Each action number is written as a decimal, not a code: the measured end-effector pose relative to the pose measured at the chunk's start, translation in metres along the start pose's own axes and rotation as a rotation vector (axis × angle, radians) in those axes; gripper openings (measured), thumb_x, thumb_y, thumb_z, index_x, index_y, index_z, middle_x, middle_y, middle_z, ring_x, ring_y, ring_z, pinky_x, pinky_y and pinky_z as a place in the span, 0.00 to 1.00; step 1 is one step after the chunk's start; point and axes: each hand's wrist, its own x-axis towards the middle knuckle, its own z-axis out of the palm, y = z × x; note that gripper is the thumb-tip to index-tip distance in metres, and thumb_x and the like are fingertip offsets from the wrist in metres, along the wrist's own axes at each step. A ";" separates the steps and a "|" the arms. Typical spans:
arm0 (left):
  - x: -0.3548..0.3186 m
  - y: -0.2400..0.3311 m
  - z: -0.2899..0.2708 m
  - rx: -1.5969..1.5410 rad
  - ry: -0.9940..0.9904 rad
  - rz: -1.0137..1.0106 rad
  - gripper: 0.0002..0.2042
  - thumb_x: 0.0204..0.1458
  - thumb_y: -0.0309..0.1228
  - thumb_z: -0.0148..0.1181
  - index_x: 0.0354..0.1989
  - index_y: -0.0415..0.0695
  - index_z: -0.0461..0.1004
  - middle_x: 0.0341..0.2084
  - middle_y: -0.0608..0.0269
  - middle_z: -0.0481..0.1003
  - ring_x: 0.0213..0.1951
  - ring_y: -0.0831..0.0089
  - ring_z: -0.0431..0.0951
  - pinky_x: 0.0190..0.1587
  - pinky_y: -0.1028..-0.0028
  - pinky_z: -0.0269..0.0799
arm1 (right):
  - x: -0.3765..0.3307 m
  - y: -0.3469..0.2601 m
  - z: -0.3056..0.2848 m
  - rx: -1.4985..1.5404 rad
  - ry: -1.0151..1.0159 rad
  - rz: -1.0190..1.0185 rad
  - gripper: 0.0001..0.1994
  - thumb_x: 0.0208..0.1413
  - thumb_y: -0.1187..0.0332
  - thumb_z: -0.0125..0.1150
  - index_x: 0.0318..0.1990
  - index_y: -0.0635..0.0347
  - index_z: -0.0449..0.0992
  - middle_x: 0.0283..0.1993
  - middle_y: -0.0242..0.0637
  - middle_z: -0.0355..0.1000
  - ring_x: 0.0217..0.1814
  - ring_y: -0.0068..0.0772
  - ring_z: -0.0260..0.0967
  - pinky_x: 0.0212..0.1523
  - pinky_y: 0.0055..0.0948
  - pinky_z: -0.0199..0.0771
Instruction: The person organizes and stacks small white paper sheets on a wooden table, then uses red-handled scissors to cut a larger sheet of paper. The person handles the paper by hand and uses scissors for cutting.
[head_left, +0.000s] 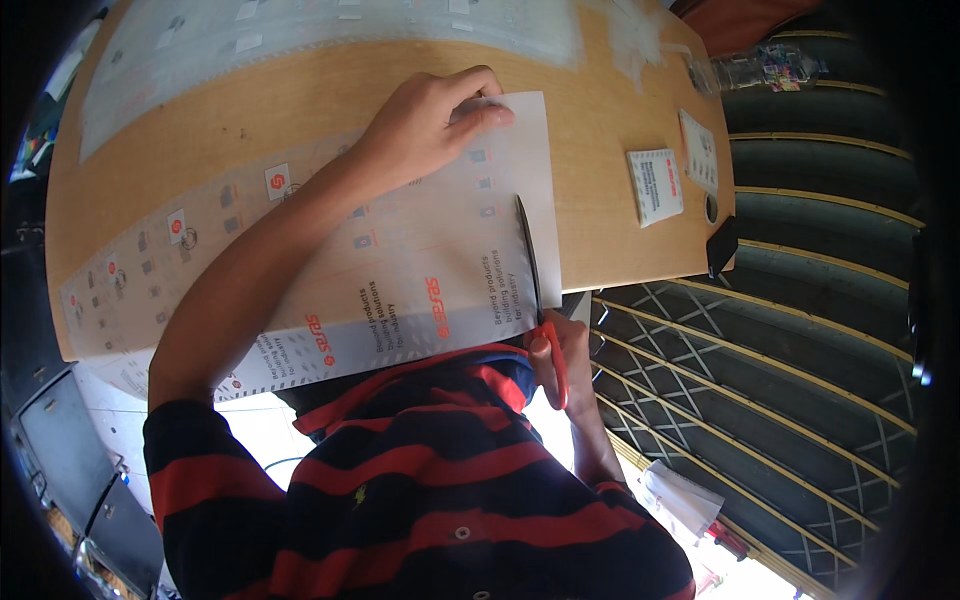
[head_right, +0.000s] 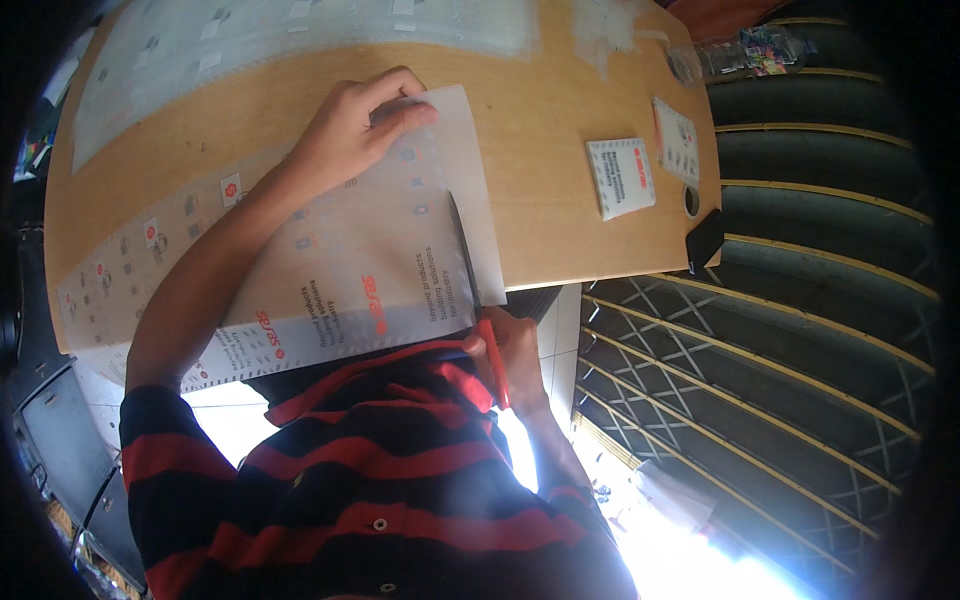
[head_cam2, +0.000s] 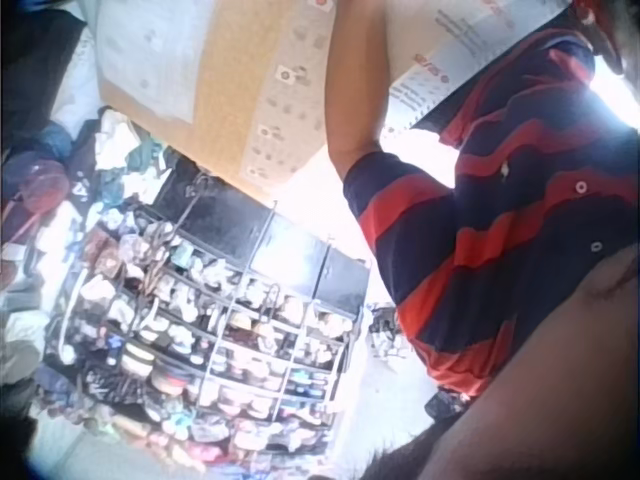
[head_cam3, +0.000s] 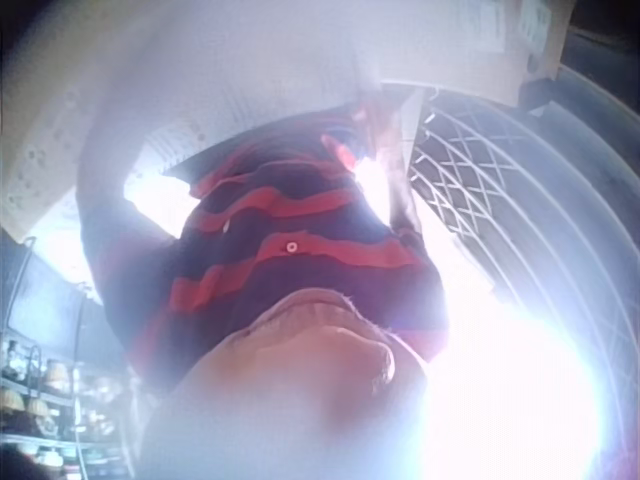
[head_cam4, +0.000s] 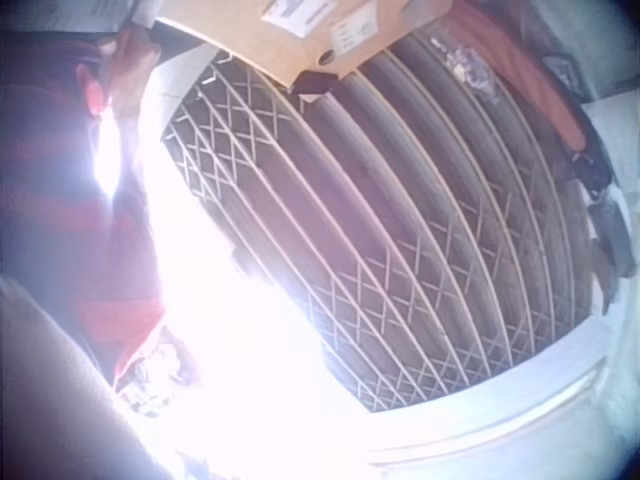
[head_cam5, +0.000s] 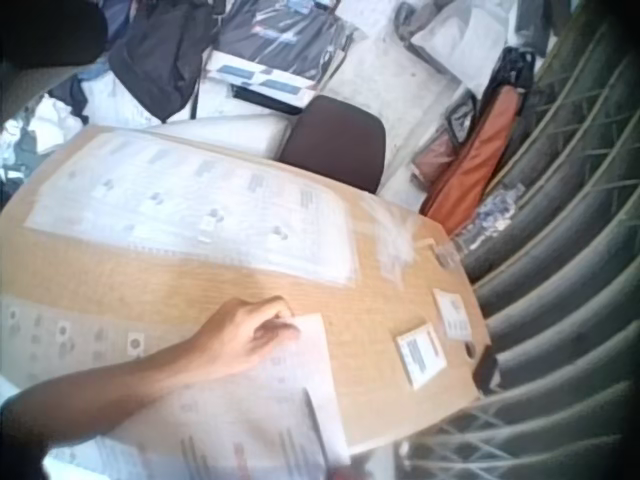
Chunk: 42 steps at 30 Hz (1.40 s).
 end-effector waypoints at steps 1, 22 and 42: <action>0.000 0.001 0.000 -0.027 0.002 -0.013 0.08 0.57 0.31 0.62 0.33 0.38 0.72 0.18 0.63 0.72 0.20 0.78 0.70 0.25 0.75 0.65 | 0.000 0.002 -0.001 0.020 -0.025 -0.013 0.44 0.48 0.23 0.46 0.23 0.67 0.67 0.14 0.32 0.61 0.14 0.24 0.61 0.16 0.25 0.59; 0.000 0.008 -0.005 -0.164 0.036 -0.062 0.09 0.57 0.33 0.62 0.33 0.40 0.73 0.16 0.59 0.74 0.18 0.74 0.73 0.24 0.73 0.67 | 0.012 -0.009 -0.014 -0.062 -0.048 -0.050 0.46 0.40 0.17 0.43 0.22 0.65 0.64 0.13 0.27 0.59 0.13 0.15 0.59 0.12 0.20 0.57; -0.003 0.008 -0.003 -0.170 0.101 0.047 0.09 0.58 0.30 0.61 0.33 0.37 0.71 0.18 0.63 0.72 0.20 0.81 0.69 0.25 0.77 0.67 | 0.022 -0.029 -0.018 -0.096 -0.036 -0.086 0.43 0.45 0.24 0.52 0.27 0.68 0.70 0.15 0.36 0.63 0.20 0.24 0.59 0.22 0.29 0.61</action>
